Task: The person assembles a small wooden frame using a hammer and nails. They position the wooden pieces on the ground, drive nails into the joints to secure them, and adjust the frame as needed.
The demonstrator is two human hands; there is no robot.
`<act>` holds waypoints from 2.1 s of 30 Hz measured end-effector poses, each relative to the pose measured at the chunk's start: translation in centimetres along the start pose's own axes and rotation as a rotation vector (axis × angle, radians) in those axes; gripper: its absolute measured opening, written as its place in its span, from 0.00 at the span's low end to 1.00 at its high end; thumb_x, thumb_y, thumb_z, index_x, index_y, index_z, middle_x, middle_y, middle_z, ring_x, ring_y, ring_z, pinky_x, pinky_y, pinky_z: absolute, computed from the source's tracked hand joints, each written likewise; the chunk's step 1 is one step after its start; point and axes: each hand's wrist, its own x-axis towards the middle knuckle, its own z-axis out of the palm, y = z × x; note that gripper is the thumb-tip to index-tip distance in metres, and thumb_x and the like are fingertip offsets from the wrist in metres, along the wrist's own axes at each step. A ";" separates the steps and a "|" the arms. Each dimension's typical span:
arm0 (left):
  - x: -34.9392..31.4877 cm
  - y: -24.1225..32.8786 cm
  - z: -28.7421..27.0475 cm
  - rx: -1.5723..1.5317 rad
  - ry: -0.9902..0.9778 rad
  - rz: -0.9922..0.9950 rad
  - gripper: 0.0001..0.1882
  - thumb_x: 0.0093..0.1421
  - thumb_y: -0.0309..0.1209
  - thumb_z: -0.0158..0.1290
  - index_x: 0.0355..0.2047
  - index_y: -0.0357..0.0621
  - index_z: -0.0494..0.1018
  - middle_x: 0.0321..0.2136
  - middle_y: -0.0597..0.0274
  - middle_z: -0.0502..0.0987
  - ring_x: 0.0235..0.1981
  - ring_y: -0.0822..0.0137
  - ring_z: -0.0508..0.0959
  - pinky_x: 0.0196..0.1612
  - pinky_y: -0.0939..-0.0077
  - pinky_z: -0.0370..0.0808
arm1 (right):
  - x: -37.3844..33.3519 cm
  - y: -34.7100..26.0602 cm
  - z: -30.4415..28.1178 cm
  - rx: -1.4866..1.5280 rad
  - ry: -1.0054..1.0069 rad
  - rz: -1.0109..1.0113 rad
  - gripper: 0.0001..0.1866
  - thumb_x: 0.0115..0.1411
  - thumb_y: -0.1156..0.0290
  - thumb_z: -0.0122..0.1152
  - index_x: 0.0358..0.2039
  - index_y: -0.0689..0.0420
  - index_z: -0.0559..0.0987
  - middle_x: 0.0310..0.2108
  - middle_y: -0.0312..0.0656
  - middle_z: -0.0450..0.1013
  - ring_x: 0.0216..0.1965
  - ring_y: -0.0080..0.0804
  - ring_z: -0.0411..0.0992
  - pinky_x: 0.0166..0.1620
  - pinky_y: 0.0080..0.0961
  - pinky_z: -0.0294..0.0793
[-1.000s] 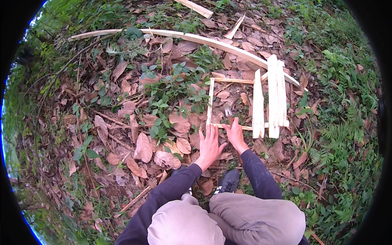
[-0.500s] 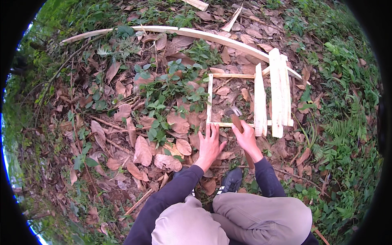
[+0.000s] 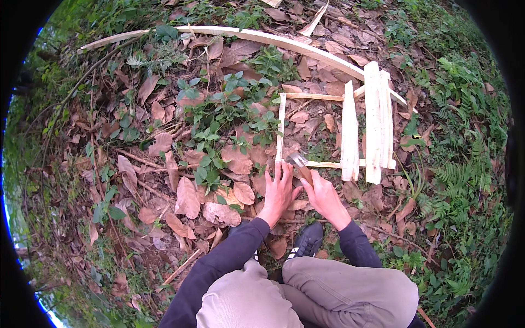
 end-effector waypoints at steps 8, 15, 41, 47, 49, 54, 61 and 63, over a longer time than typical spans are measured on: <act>0.1 -0.4 -0.1 -0.027 0.034 0.026 0.45 0.62 0.57 0.54 0.68 0.34 0.60 0.67 0.45 0.60 0.71 0.48 0.57 0.66 0.38 0.61 | 0.8 0.2 1.5 -0.102 -0.026 0.020 0.18 0.71 0.66 0.55 0.50 0.69 0.69 0.31 0.66 0.76 0.34 0.66 0.78 0.34 0.53 0.78; 0.2 -0.4 0.0 -0.053 0.063 0.041 0.46 0.62 0.56 0.54 0.69 0.33 0.59 0.67 0.44 0.59 0.71 0.48 0.56 0.66 0.37 0.61 | 0.6 0.2 2.0 -0.152 0.075 -0.070 0.18 0.70 0.65 0.57 0.49 0.68 0.69 0.30 0.65 0.77 0.31 0.65 0.78 0.30 0.50 0.79; -0.2 -0.6 0.5 -0.080 0.059 0.028 0.47 0.62 0.57 0.53 0.71 0.36 0.56 0.69 0.45 0.57 0.72 0.48 0.55 0.65 0.36 0.63 | 0.0 -2.6 0.8 -0.004 0.252 -0.070 0.14 0.69 0.69 0.59 0.45 0.68 0.70 0.28 0.65 0.76 0.31 0.65 0.78 0.29 0.51 0.77; 0.2 -0.7 0.1 -0.039 0.040 0.047 0.47 0.62 0.57 0.54 0.71 0.37 0.57 0.69 0.45 0.57 0.72 0.48 0.55 0.66 0.36 0.62 | 0.7 -0.8 1.5 -0.105 0.101 -0.026 0.14 0.69 0.69 0.59 0.44 0.68 0.70 0.27 0.64 0.76 0.30 0.65 0.78 0.30 0.51 0.77; -0.1 -1.0 0.4 -0.079 0.053 0.021 0.47 0.61 0.57 0.55 0.71 0.37 0.57 0.69 0.45 0.57 0.72 0.48 0.54 0.66 0.36 0.62 | 0.9 -2.6 0.8 -0.014 0.177 -0.051 0.14 0.68 0.70 0.60 0.44 0.68 0.70 0.27 0.64 0.76 0.30 0.64 0.78 0.30 0.50 0.77; -0.1 -0.4 0.2 -0.073 0.041 0.037 0.48 0.62 0.57 0.54 0.71 0.36 0.56 0.68 0.45 0.58 0.72 0.48 0.54 0.66 0.36 0.62 | 0.2 -0.6 1.7 -0.144 0.069 0.017 0.14 0.70 0.69 0.58 0.44 0.68 0.70 0.26 0.65 0.76 0.30 0.65 0.78 0.29 0.50 0.76; -1.1 -0.3 0.1 -0.107 0.032 0.022 0.49 0.63 0.57 0.54 0.73 0.37 0.53 0.70 0.47 0.56 0.73 0.49 0.54 0.67 0.37 0.60 | -0.7 -1.9 0.3 -0.011 0.287 -0.002 0.16 0.71 0.69 0.58 0.47 0.71 0.72 0.24 0.62 0.75 0.27 0.61 0.78 0.27 0.45 0.74; -0.6 -0.5 0.1 -0.122 0.042 0.013 0.49 0.64 0.57 0.53 0.74 0.38 0.52 0.71 0.47 0.55 0.73 0.49 0.53 0.67 0.36 0.60 | -0.3 -2.0 -0.2 0.042 0.352 -0.027 0.15 0.71 0.69 0.58 0.46 0.72 0.73 0.23 0.60 0.75 0.26 0.56 0.79 0.26 0.42 0.74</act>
